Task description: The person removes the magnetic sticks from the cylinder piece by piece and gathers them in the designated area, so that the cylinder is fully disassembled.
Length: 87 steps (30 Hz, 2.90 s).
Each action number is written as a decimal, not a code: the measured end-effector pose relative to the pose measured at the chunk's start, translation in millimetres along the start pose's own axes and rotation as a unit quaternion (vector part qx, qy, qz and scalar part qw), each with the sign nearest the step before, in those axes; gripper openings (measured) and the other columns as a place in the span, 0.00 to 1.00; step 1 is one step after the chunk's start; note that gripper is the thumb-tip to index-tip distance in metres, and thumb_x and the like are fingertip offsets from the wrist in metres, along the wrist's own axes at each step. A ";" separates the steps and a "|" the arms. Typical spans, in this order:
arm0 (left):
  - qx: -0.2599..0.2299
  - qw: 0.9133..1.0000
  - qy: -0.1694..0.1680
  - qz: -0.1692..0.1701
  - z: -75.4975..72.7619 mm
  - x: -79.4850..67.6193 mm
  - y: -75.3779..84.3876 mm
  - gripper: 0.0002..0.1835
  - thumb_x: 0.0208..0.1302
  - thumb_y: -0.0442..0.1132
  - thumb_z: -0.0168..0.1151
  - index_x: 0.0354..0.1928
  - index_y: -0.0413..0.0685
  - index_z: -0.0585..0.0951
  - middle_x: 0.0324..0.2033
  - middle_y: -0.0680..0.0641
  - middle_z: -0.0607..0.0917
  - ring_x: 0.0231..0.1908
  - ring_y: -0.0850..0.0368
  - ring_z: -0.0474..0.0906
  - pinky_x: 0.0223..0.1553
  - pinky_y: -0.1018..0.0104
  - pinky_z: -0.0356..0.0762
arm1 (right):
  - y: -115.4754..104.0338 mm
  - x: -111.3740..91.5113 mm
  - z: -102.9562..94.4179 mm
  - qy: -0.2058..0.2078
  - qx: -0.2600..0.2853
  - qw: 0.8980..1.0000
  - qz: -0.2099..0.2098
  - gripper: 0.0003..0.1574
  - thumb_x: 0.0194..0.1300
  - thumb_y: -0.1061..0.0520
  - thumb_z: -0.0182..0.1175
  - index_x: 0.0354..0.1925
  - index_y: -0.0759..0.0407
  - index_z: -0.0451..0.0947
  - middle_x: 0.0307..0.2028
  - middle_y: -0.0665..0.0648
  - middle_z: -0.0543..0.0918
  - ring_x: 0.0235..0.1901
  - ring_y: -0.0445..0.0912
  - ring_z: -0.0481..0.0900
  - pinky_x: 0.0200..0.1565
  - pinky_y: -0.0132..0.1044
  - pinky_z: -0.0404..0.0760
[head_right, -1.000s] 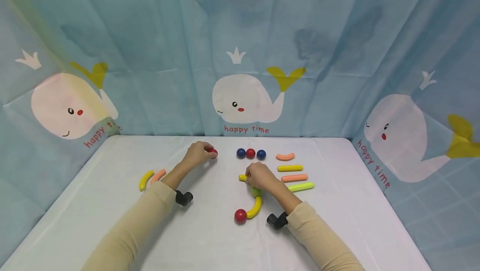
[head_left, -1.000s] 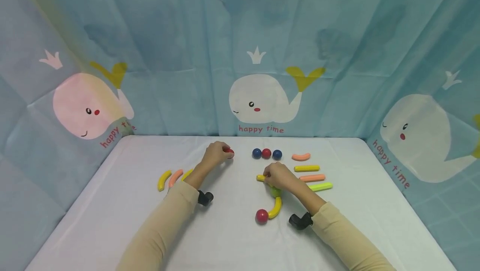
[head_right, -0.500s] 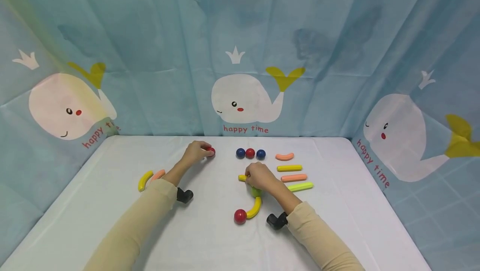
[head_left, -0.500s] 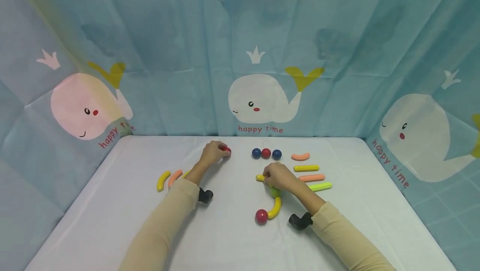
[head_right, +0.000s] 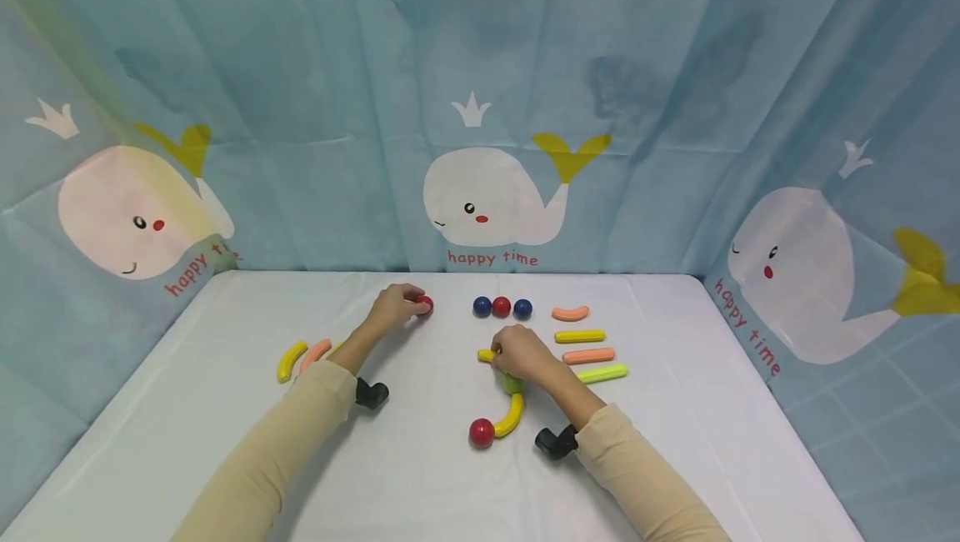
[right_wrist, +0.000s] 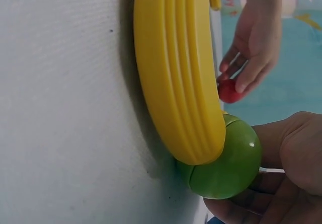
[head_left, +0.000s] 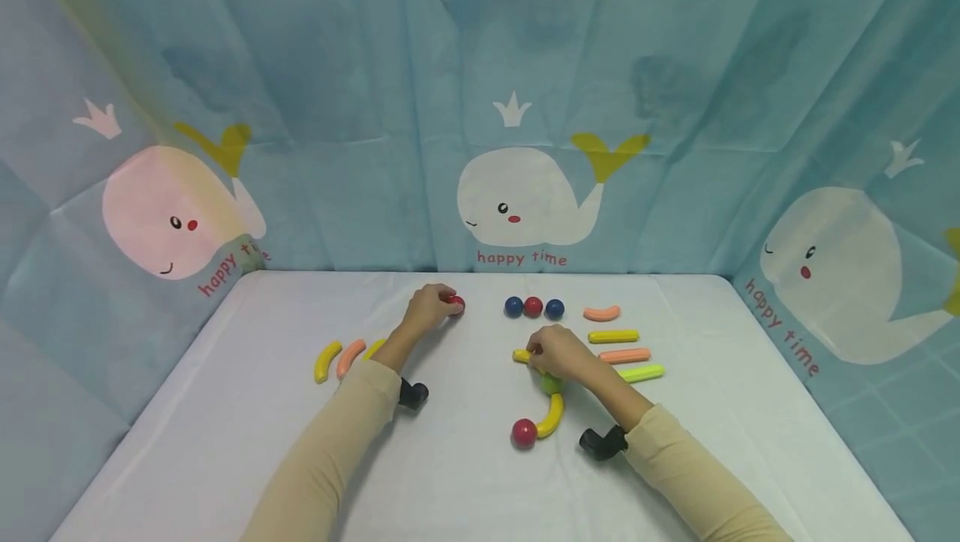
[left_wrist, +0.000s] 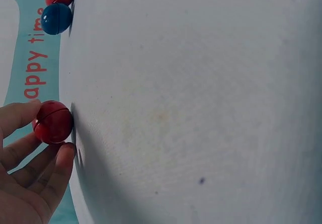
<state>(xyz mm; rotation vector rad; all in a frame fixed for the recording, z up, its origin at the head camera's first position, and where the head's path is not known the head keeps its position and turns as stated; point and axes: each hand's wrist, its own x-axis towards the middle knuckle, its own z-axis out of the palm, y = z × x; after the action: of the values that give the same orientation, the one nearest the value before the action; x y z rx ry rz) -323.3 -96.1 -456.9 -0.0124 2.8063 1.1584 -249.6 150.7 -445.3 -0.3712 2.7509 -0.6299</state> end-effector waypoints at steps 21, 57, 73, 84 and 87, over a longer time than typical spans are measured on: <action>-0.025 0.997 0.039 0.057 -15.2 -11.2 2.6 0.25 0.64 0.44 0.64 0.60 0.41 0.76 0.56 0.41 0.82 0.54 0.45 0.79 0.53 0.53 0.80 | 19.8 -22.0 -7.8 0.044 0.033 0.998 -0.019 0.15 0.63 0.55 0.65 0.48 0.59 0.84 0.34 0.51 0.84 0.33 0.42 0.76 0.37 0.33 0.80; 0.245 0.915 -0.151 0.283 77.0 -69.1 80.8 0.12 0.63 0.40 0.66 0.48 0.52 0.86 0.44 0.54 0.89 0.48 0.59 0.83 0.54 0.70 0.78 | 10.9 -53.0 6.5 0.076 0.026 0.997 0.005 0.15 0.52 0.55 0.74 0.37 0.61 0.87 0.30 0.52 0.88 0.28 0.40 0.77 0.40 0.36 0.82; 0.219 0.940 -0.116 0.234 74.6 -67.0 73.9 0.10 0.62 0.44 0.67 0.44 0.53 0.87 0.38 0.55 0.89 0.34 0.63 0.81 0.44 0.70 0.80 | 11.4 -54.7 7.7 0.084 0.024 0.996 0.008 0.14 0.51 0.55 0.74 0.36 0.61 0.87 0.31 0.52 0.87 0.28 0.40 0.77 0.38 0.35 0.82; 0.147 0.971 -0.100 0.159 52.4 -78.1 62.5 0.12 0.59 0.43 0.68 0.44 0.50 0.86 0.36 0.51 0.86 0.35 0.60 0.77 0.45 0.65 0.80 | 13.1 -57.1 7.9 0.082 0.029 0.996 0.019 0.18 0.51 0.52 0.74 0.39 0.61 0.87 0.34 0.53 0.87 0.33 0.42 0.78 0.44 0.41 0.83; 0.124 0.979 -0.093 0.131 41.9 -81.2 54.0 0.11 0.60 0.43 0.68 0.44 0.49 0.85 0.37 0.51 0.86 0.36 0.59 0.77 0.43 0.66 0.81 | 13.5 -57.0 8.1 0.082 0.029 0.996 0.023 0.19 0.52 0.52 0.74 0.40 0.60 0.86 0.35 0.52 0.87 0.34 0.42 0.78 0.45 0.41 0.83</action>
<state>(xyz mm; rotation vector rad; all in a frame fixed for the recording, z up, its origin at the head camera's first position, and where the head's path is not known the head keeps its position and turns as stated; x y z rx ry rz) -241.2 -30.9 -440.3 0.4736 2.8179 0.7914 -196.7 177.2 -445.6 -0.2525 2.8786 -0.7578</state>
